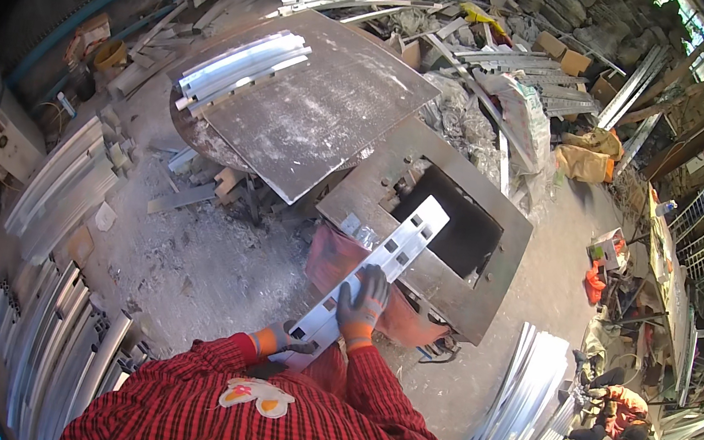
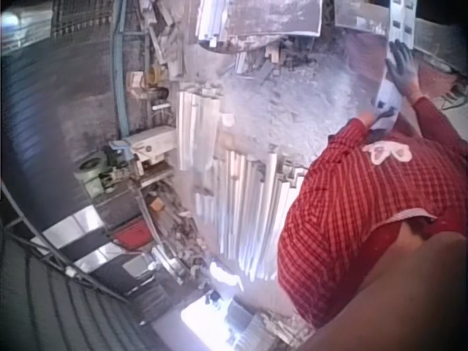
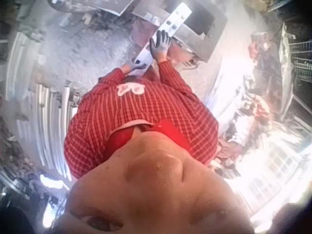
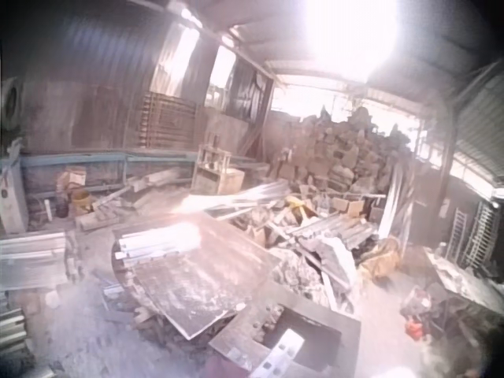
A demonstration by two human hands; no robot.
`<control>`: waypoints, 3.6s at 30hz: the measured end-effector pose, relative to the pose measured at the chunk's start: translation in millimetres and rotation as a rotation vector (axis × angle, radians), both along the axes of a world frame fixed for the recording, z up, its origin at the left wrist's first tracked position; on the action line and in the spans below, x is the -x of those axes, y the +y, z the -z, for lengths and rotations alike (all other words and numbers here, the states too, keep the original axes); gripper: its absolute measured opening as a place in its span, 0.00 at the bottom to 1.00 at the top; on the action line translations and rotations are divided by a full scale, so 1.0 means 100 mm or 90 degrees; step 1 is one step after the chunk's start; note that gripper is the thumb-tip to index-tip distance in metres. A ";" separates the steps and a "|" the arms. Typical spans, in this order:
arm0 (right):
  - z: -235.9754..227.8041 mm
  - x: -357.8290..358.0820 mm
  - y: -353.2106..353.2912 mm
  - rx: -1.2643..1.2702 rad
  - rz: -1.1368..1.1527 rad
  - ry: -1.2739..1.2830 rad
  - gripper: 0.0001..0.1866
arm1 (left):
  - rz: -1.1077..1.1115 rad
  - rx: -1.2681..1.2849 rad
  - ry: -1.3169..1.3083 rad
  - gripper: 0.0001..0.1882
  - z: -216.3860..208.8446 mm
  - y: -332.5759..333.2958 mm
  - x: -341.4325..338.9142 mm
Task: The person repeatedly rubs long silver metal profiles with a red cloth on a metal workbench, flipping and repositioning each piece to treat multiple sides. Finished pieces are stacked on the bench. The setting is a cluttered workshop with many metal profiles on the floor.
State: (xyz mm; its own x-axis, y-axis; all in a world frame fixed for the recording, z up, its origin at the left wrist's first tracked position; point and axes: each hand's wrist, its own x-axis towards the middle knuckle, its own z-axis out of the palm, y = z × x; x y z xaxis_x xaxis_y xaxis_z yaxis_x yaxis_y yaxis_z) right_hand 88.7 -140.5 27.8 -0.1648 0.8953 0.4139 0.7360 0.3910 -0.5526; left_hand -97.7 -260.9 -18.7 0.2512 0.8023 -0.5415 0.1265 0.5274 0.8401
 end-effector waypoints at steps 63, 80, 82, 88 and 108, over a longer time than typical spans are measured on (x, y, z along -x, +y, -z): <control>1.19 3.61 3.48 0.862 0.111 0.573 0.22 | 0.124 0.072 0.440 0.48 0.69 4.36 3.52; 1.04 3.07 2.64 0.891 0.124 0.331 0.21 | -0.216 0.069 0.938 0.61 -0.10 5.23 6.52; 0.95 3.12 2.66 0.876 0.109 0.298 0.21 | -0.176 0.146 0.864 0.63 -0.02 5.25 6.88; 0.95 3.04 2.58 0.825 0.103 0.383 0.17 | -0.151 0.096 0.817 0.68 0.04 5.27 7.22; 1.11 2.91 2.26 0.890 0.165 0.248 0.19 | -0.011 0.140 0.713 0.56 0.03 5.39 7.20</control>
State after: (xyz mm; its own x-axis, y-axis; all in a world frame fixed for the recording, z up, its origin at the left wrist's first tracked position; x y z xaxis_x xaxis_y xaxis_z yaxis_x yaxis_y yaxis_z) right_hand -202.0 85.7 -82.8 -0.0252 0.5829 -0.8121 0.4203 -0.7309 -0.5376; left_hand -817.3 278.2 -21.7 -0.4719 0.6606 -0.5838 0.7380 0.6583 0.1483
